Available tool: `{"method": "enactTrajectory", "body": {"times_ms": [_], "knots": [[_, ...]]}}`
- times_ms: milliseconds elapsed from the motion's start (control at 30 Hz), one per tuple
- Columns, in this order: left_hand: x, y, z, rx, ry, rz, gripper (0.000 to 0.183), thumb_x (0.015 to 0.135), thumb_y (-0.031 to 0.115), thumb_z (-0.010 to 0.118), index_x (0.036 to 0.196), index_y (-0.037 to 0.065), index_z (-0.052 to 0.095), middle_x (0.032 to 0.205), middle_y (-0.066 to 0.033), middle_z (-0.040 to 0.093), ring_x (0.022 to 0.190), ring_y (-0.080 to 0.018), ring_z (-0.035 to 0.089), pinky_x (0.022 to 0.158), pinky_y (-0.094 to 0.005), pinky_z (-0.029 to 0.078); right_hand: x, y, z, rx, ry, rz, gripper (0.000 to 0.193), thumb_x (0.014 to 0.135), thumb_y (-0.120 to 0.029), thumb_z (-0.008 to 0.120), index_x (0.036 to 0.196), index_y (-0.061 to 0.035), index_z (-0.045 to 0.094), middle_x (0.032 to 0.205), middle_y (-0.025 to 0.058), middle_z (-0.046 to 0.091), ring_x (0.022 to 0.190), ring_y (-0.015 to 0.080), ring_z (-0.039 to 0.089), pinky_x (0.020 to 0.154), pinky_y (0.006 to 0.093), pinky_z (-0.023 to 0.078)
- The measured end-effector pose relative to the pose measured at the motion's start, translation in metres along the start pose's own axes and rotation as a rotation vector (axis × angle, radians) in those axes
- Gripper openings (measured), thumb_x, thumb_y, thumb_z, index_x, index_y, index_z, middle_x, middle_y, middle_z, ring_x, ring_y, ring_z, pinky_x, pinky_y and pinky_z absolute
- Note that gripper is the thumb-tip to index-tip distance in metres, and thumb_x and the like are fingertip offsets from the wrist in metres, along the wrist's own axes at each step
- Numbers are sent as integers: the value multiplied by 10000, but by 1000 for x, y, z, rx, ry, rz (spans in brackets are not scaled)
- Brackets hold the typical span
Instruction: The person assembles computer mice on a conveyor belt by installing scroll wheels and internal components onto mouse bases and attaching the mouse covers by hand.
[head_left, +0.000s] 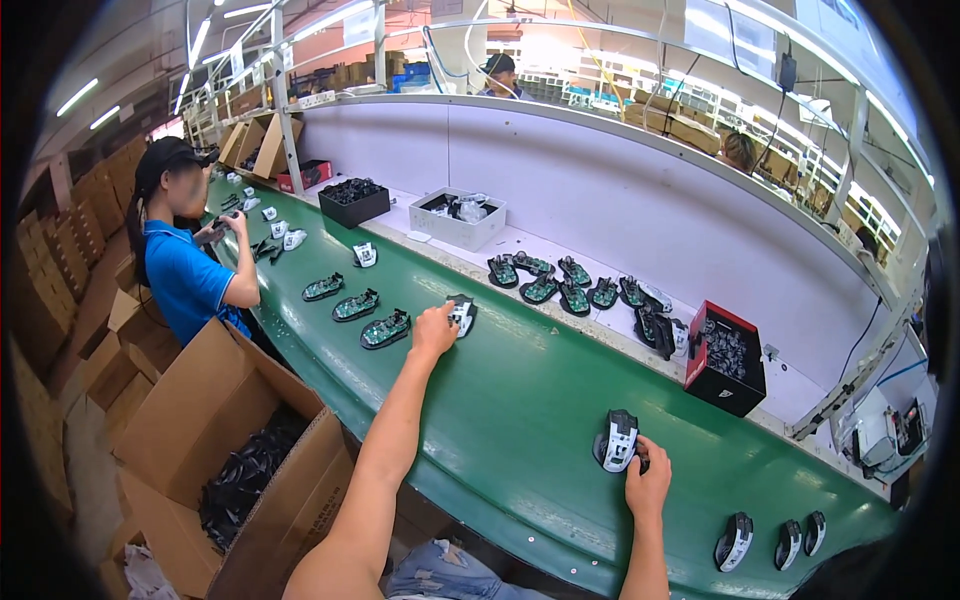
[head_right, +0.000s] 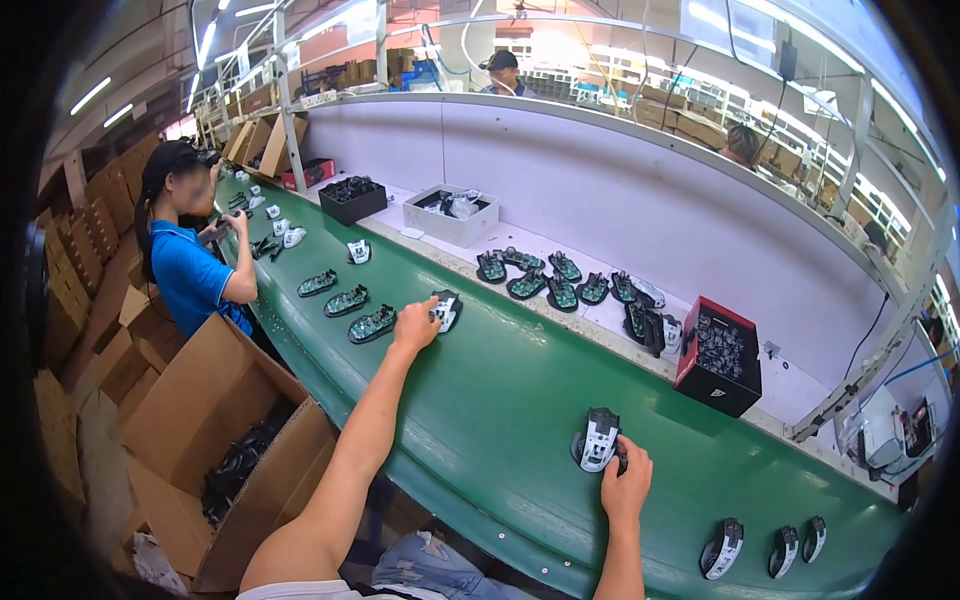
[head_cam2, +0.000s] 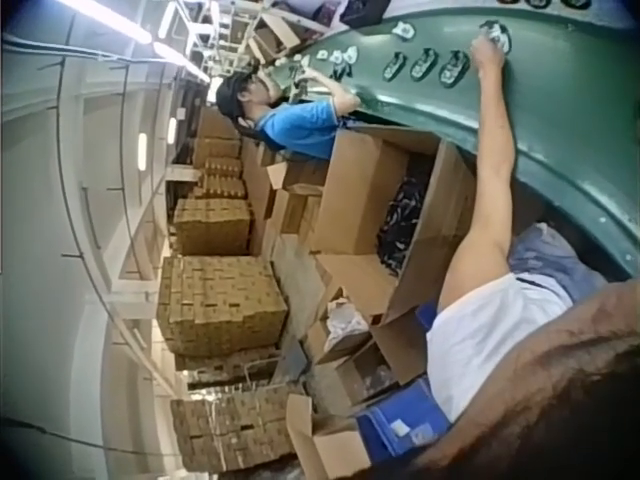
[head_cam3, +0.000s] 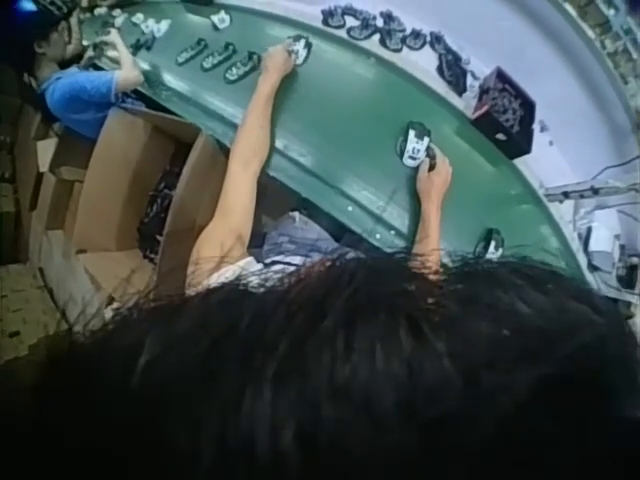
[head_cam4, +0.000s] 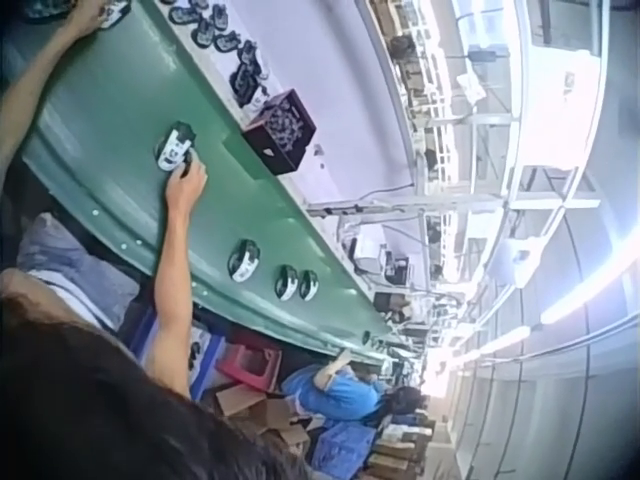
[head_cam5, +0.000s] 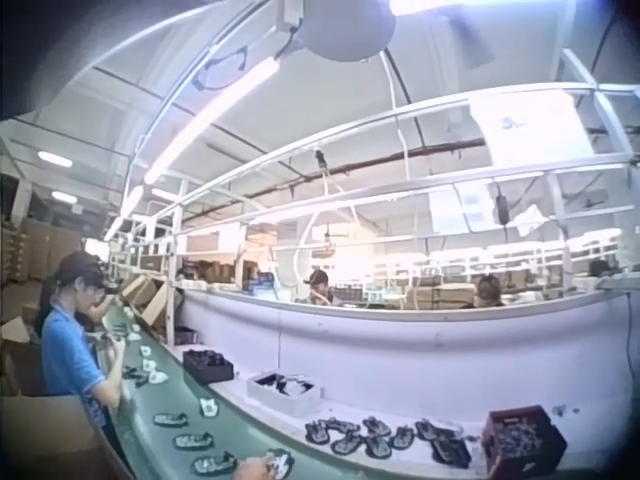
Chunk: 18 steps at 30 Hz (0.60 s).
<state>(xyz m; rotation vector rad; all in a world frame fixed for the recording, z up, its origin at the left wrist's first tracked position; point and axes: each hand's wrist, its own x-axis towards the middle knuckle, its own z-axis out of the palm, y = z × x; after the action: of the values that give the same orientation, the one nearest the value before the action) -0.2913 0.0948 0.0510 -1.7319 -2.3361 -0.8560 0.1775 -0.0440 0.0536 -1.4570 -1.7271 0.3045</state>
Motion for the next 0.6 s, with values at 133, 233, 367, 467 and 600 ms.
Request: {"method": "enactTrajectory", "body": {"times_ms": [133,233,367,467,600], "knots": [[-10,37,-4,-177,-99,179,468,797,199,676,1258,120,663,1011,-228,700,948,-404,668,864,-485,541,2,2,-5,25,7,23,332,815,-8,614,1140,-58,658,1021,126,644,961,314,600,873,420,477],[-32,78,6,-228,-165,387,498,787,173,658,1279,100,634,1034,-232,694,937,-411,667,869,-491,540,3,-3,-3,11,23,19,326,811,-7,619,1131,-56,660,1012,124,646,956,313,602,873,420,477],[-76,145,8,-221,-270,443,522,816,195,649,1323,84,587,990,-267,670,873,-453,665,803,-530,554,6,6,-6,11,31,7,311,809,-4,619,1114,-52,663,995,125,649,947,312,605,870,421,480],[-88,156,1,-228,-297,491,534,821,203,653,1333,73,570,967,-251,661,841,-451,664,774,-530,561,8,6,-9,-7,48,28,294,794,-5,637,1085,-42,663,986,127,655,939,310,612,865,420,485],[-86,152,-13,-278,-350,561,454,812,199,661,1254,95,638,980,-235,664,847,-436,666,777,-521,563,9,10,-8,15,43,20,292,782,2,652,1071,-33,663,974,128,659,926,312,618,856,419,491]]}}
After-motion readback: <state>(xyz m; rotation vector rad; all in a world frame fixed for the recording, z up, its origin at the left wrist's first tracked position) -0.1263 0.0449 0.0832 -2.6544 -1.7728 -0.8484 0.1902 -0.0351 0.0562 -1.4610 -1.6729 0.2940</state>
